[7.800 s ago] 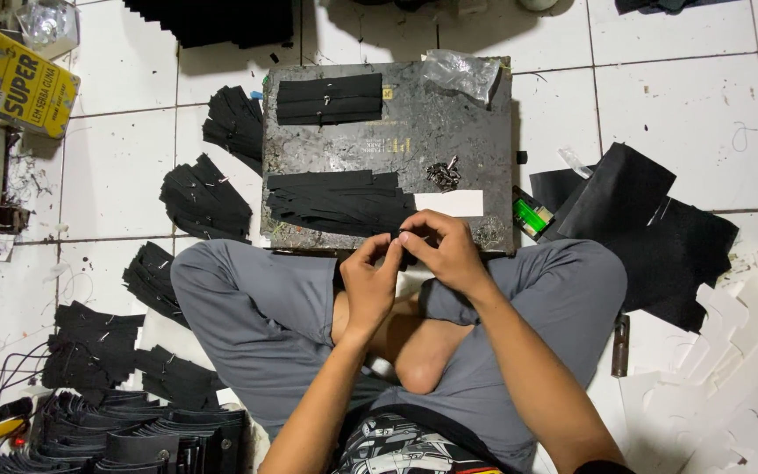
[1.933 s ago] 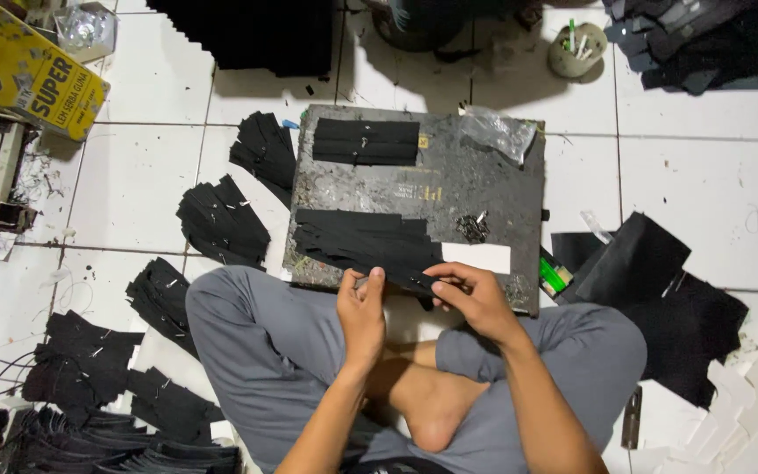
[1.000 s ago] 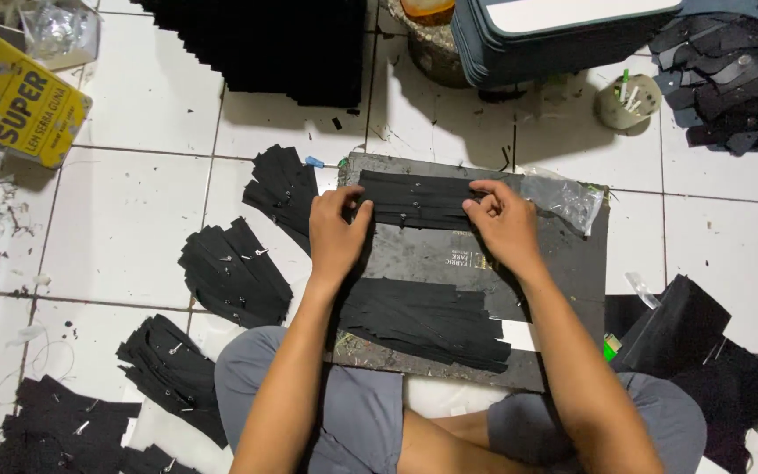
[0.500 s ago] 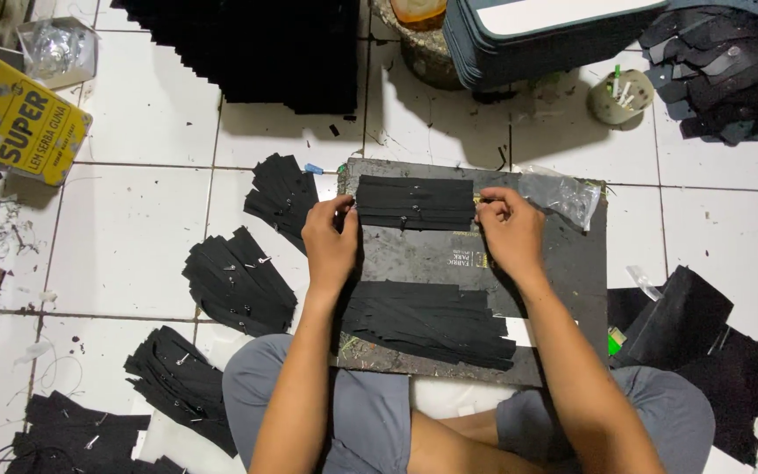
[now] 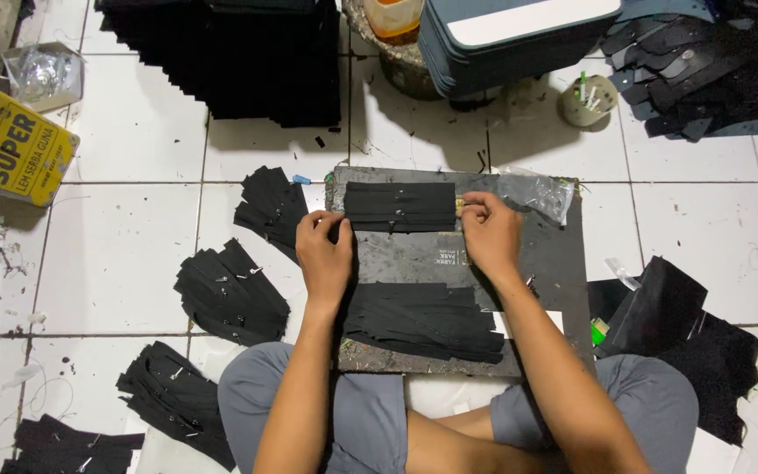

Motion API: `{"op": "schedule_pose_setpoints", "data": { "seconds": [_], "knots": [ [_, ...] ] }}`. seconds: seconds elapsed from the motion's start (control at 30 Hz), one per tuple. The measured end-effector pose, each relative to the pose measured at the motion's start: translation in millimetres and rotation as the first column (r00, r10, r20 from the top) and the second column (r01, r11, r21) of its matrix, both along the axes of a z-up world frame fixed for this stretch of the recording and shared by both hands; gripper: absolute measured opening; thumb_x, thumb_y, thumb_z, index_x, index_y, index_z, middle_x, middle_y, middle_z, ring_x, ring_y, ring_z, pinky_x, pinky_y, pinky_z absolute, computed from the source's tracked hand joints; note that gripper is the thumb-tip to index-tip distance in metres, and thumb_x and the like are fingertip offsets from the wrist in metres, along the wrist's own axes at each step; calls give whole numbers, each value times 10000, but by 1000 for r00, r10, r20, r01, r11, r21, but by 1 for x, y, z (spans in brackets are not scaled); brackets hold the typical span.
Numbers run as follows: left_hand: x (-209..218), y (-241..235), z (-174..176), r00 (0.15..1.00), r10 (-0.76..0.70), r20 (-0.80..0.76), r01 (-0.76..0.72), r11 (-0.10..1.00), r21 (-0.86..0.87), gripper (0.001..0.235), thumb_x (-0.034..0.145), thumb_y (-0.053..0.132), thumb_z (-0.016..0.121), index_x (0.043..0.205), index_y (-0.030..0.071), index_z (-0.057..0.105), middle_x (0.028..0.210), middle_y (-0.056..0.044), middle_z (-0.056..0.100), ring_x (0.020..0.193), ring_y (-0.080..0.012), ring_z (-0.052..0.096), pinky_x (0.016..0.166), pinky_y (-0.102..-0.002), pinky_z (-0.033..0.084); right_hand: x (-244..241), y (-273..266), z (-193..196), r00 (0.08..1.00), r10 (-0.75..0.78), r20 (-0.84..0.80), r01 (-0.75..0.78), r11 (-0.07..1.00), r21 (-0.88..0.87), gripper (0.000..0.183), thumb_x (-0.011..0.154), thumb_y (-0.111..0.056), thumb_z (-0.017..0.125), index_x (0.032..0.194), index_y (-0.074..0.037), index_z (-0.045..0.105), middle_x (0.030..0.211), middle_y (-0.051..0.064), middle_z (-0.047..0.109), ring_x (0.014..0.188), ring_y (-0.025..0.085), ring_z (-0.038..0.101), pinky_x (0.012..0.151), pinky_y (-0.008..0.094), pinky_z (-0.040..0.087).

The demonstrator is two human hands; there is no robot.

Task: The person sits cross-legged on the floor with a board on their lap, attaching small metal clips to the ends of black elastic/rubber strap pieces one at a time, folding the strap end and pressing a clip onto it, then placing the finished strap on a growing pile on the board.

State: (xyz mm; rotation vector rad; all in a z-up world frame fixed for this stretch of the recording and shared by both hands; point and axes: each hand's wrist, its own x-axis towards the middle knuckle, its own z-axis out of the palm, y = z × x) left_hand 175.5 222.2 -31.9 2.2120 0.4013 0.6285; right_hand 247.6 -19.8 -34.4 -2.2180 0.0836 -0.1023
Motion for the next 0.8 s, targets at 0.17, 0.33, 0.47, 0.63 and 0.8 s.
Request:
{"op": "schedule_pose_setpoints", "data": {
  "seconds": [0.17,0.33,0.47,0.63,0.8],
  "knots": [
    [0,0,-5,1000,3,11,-3,1000,-1,85,916,82,754,972,20,769,987,-131,675,946,-303,681,750,-380,589,-4,-1,6,1000,-2,8,2,1000,0,266,817,-51,634,1038,-110,771,814,72,775,703,224,733,667,325,558],
    [0,1,-7,1000,0,19,1,1000,-23,93,919,75,743,967,-2,767,990,-149,673,950,-324,679,755,-398,594,-7,-1,34,1000,-5,21,4,1000,24,320,813,-44,641,1111,-70,752,858,132,774,774,297,751,705,389,579],
    [-4,-1,-4,1000,-14,-10,13,1000,-26,106,930,59,705,995,5,769,1036,-141,667,989,-313,660,783,-394,583,-13,-7,54,960,152,237,-211,947,244,382,896,-31,656,1270,-96,704,883,101,773,769,180,697,754,317,551],
    [-10,-1,0,999,-35,-11,34,997,-67,134,930,18,680,1030,-14,763,1058,-160,670,1010,-339,660,804,-413,580,-41,-40,43,952,169,254,-225,951,211,270,918,-70,718,1186,-63,753,853,116,775,780,199,710,766,341,565],
    [-12,-1,-2,999,-40,0,39,988,-151,182,898,1,685,1067,14,750,1072,-142,673,1036,-351,657,847,-439,562,-92,-86,44,984,87,154,-87,996,-12,226,898,-48,715,1095,-128,793,814,67,783,746,261,729,729,367,552]
  ]
}}
